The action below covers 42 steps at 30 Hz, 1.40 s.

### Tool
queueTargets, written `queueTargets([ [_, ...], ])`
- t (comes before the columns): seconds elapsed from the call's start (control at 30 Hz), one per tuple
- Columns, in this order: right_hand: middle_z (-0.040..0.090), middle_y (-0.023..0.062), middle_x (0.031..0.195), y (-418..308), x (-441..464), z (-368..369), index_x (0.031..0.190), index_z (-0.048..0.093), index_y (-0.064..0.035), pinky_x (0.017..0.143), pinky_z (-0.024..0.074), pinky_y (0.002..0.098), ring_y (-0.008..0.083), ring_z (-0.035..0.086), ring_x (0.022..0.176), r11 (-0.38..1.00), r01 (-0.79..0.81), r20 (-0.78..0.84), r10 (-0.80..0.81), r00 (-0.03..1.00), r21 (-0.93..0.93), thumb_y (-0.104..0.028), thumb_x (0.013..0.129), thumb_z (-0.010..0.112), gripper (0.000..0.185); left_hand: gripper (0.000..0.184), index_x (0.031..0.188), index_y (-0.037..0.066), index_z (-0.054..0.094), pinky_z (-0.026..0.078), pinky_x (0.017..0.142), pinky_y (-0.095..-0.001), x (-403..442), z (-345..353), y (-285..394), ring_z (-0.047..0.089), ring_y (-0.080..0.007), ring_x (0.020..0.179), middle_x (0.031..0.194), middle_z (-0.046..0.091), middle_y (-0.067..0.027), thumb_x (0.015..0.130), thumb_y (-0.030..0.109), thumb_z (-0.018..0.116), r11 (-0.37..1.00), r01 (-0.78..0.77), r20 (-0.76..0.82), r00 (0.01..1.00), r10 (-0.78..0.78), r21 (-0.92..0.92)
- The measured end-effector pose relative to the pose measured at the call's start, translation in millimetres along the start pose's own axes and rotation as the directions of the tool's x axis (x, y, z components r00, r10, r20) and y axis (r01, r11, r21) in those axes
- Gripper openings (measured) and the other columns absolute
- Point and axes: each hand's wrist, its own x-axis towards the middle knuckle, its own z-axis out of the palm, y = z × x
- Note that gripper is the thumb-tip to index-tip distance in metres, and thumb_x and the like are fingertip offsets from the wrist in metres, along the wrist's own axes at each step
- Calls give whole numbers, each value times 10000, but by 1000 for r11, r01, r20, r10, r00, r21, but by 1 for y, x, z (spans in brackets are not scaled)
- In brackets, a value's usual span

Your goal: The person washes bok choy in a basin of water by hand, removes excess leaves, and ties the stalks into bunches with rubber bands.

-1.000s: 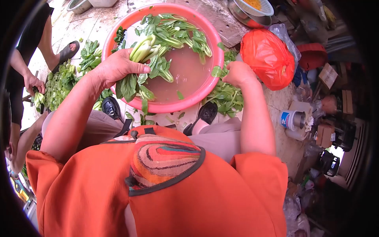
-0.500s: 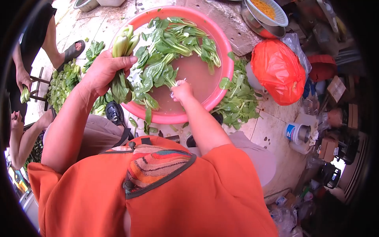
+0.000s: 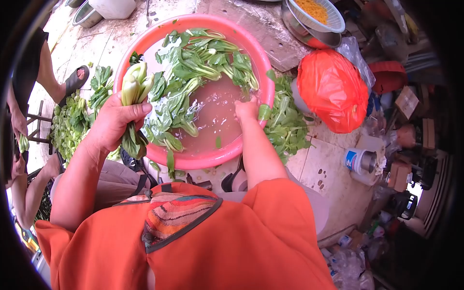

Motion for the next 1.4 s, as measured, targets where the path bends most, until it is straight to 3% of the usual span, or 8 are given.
queueTargets([
  [0.17,645,133,862,9,34,14,1393,376,-132,529,520,375,263,637,607,997,-45,-59,42,997,-59,-160,781,661,676,186,903,55,558,403,508,-231,7,0,-7,481,-91,555,685,513,10,807,88,714,997,65,-42,997,-66,-41],
  [0.33,659,215,1020,38,46,47,1130,609,-96,936,462,406,390,590,1065,912,242,-45,-271,961,-332,-240,781,682,384,188,901,60,556,434,527,-233,15,1,-10,515,-107,579,731,536,0,791,58,708,992,117,-44,992,-120,-52],
  [0.47,671,189,985,32,11,46,1086,620,-54,807,534,398,334,657,948,642,572,389,-421,819,-511,-252,782,678,367,190,896,64,560,446,544,-246,19,2,-12,522,-104,590,727,538,4,793,76,719,994,102,-43,994,-103,-33],
  [0.53,677,151,912,3,-8,22,1048,615,-3,645,566,362,257,691,748,942,115,660,131,739,-316,-259,785,671,371,190,897,64,562,446,541,-246,18,2,-12,521,-103,590,728,540,5,797,87,722,996,91,-48,995,-91,-18],
  [0.67,664,83,806,13,9,5,945,630,-8,507,538,291,171,665,626,974,115,334,-46,942,-193,-171,817,628,208,192,909,60,571,470,553,-254,11,1,-12,538,-100,605,734,551,7,807,101,728,998,51,-55,997,-52,-23],
  [0.77,646,53,745,-21,-15,-24,941,635,-10,486,508,274,137,632,585,641,419,550,5,835,-643,-140,828,637,172,190,944,52,583,496,584,-262,5,-3,-11,570,-106,633,747,574,-3,815,88,717,998,28,-46,999,-30,-49],
  [1.17,628,13,712,-138,-163,-108,878,655,-36,473,482,236,98,606,558,767,553,753,-145,642,-324,-212,825,702,189,377,1069,18,605,506,749,-323,4,11,-12,641,-174,775,874,672,-114,774,211,736,847,-377,125,926,356,374],
  [1.4,630,26,697,-145,-221,-101,841,645,-35,457,493,234,117,626,553,854,508,771,-247,587,-114,-333,833,706,304,469,1168,14,548,524,767,-300,-3,29,-25,626,-151,880,971,655,-82,766,100,775,942,-323,393,881,264,91],
])
